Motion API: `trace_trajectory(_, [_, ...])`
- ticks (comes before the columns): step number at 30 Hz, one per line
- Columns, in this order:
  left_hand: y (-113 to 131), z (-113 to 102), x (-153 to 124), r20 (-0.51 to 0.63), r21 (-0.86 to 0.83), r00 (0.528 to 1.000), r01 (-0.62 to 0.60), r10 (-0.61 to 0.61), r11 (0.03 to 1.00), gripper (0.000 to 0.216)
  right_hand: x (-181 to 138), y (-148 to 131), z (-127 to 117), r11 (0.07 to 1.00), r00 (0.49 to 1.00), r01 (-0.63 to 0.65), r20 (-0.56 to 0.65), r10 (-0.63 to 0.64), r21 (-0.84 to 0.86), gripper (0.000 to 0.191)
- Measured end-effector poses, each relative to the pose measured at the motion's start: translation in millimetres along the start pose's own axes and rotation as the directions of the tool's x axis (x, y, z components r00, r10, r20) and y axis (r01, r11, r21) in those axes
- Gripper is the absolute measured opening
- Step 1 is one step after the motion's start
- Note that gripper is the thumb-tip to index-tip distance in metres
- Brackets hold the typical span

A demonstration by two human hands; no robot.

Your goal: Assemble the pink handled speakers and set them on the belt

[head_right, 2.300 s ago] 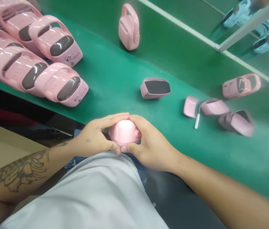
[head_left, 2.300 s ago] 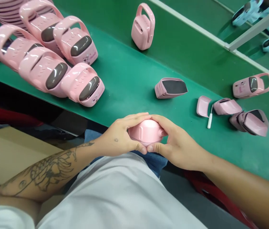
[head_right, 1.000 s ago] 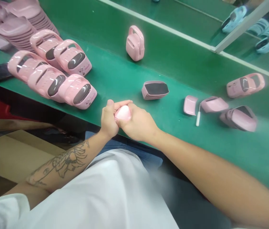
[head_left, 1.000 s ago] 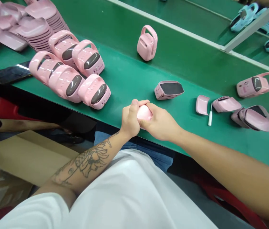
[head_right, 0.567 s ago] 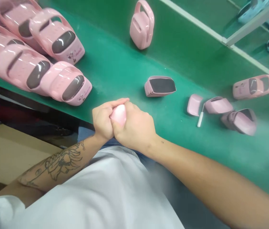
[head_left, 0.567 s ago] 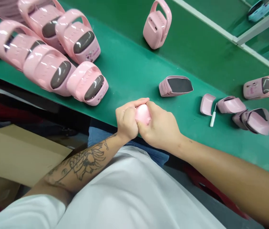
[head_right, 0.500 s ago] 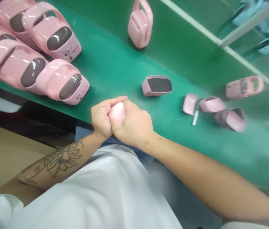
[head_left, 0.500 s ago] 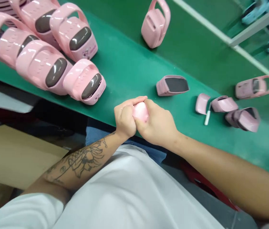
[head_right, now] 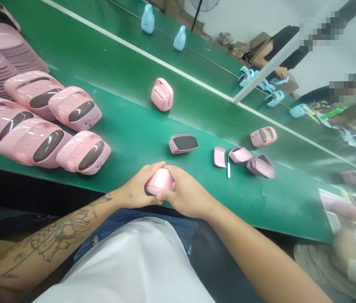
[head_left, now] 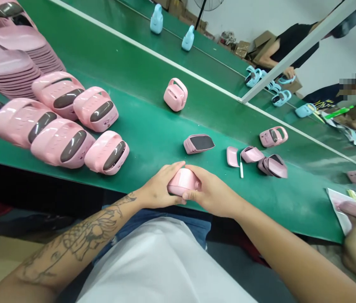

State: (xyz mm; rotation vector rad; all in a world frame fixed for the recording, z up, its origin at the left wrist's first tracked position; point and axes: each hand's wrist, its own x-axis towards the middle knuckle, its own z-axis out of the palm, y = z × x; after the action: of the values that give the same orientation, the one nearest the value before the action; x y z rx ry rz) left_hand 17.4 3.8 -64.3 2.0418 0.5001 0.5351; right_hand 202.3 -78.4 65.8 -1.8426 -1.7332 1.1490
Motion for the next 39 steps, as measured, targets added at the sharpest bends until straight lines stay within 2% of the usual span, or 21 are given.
trace_trajectory(5, [16.6,1.3,10.7,0.032,0.007,0.997,-0.069,0.069,0.998,0.14,-9.3,12.9,-1.0,0.998,0.999,-0.039,-0.002,0.039,0.053,0.07])
trace_trajectory(9, [30.2,11.0,17.8,0.035,0.075,0.991,-0.133,0.131,0.988,0.147,-23.1,26.7,-6.5,0.988,0.997,-0.08,0.001,0.081,0.131,0.077])
trace_trajectory(14, [58.3,25.0,22.9,-0.005,0.191,0.993,-0.115,0.118,0.975,0.15,-42.6,42.1,2.5,0.985,0.997,0.023,-0.07,-0.011,0.174,0.074])
trace_trajectory(17, [65.9,21.8,28.3,0.039,0.241,0.992,-0.124,0.118,0.963,0.141,-45.4,51.2,8.4,0.975,0.989,0.092,-0.134,-0.066,0.2,0.07])
trace_trajectory(21, [68.1,14.6,37.2,0.098,0.236,0.986,-0.154,0.134,0.959,0.119,-44.4,62.1,7.7,0.956,0.988,0.078,-0.151,-0.036,0.282,0.072])
trace_trajectory(24, [73.4,16.2,39.5,0.097,0.254,0.992,-0.102,0.08,0.962,0.11,-45.9,67.8,6.0,0.944,0.987,0.058,-0.16,-0.006,0.325,0.071])
trace_trajectory(27, [79.4,20.2,38.2,0.089,0.236,0.996,-0.042,0.022,0.971,0.105,-45.9,70.7,6.0,0.956,0.982,0.082,-0.187,-0.029,0.283,0.067])
trace_trajectory(31, [78.6,18.7,39.9,0.06,0.165,0.996,0.055,-0.066,0.985,0.105,-36.5,70.8,3.7,0.967,0.979,0.11,-0.192,-0.066,0.228,0.065])
trace_trajectory(35, [65.0,5.1,42.7,0.068,0.071,0.984,0.159,-0.164,0.985,0.119,-26.6,66.1,-3.3,0.965,0.983,0.102,-0.175,-0.06,0.241,0.069])
trace_trajectory(37, [54.7,-2.5,42.0,0.108,0.038,0.989,0.101,-0.104,0.994,0.123,-25.3,64.4,-5.0,0.965,0.986,0.084,-0.162,-0.045,0.248,0.069])
trace_trajectory(39, [45.4,-6.0,40.0,0.113,0.049,0.994,-0.01,0.004,0.999,0.113,-25.2,64.2,-2.3,0.964,0.975,0.052,-0.221,0.008,0.261,0.062])
